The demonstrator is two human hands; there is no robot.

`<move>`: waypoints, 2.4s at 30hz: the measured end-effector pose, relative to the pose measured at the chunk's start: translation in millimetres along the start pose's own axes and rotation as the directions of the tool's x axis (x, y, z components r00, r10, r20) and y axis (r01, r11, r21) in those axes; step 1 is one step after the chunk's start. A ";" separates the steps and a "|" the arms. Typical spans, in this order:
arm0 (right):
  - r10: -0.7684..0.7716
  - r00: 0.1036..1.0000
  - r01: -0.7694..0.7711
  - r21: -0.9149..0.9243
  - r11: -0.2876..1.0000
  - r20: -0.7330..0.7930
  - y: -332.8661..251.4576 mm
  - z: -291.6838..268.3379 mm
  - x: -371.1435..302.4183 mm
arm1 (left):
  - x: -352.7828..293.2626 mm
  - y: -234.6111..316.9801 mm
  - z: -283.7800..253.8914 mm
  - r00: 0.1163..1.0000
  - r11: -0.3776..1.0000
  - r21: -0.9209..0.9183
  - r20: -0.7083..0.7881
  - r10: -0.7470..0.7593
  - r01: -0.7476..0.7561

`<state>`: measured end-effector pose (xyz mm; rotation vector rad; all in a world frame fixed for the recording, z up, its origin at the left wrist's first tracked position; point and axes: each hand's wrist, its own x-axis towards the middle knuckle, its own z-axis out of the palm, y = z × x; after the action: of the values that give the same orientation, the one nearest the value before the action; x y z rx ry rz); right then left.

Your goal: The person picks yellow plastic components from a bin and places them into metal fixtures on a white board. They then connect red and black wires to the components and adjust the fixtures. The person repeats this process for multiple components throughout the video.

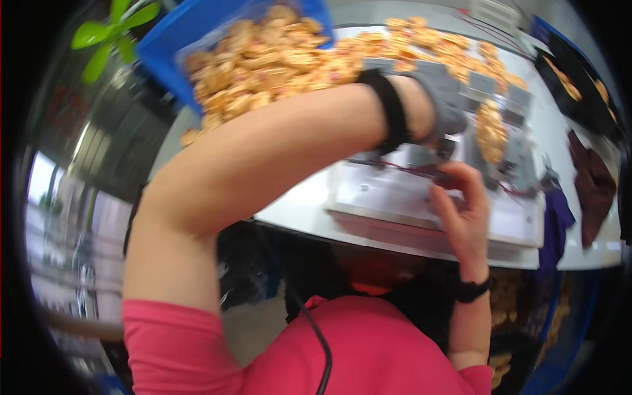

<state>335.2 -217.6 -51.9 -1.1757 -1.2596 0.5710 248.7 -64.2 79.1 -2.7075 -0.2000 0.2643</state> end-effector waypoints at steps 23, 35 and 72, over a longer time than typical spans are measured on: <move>0.062 0.998 -0.061 -0.072 0.996 0.010 41.0 -23.4 -5.3 | -617.1 73.6 140.4 -0.685 -0.625 -0.297 -0.178 -0.706 0.722; -0.207 0.978 0.134 -0.854 0.503 0.032 -25.3 -33.5 -18.4 | -248.8 80.1 134.8 0.337 0.392 -0.808 -0.255 -0.906 0.441; -0.020 1.000 0.031 -0.703 0.710 0.024 -2.2 -85.3 -16.1 | -128.9 120.1 125.5 0.429 0.315 -0.858 -0.125 -0.894 0.406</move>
<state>409.1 -262.8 -46.5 -1.7839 -1.5658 0.0420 108.7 -147.5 -63.1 -2.8372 -1.5790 -1.2267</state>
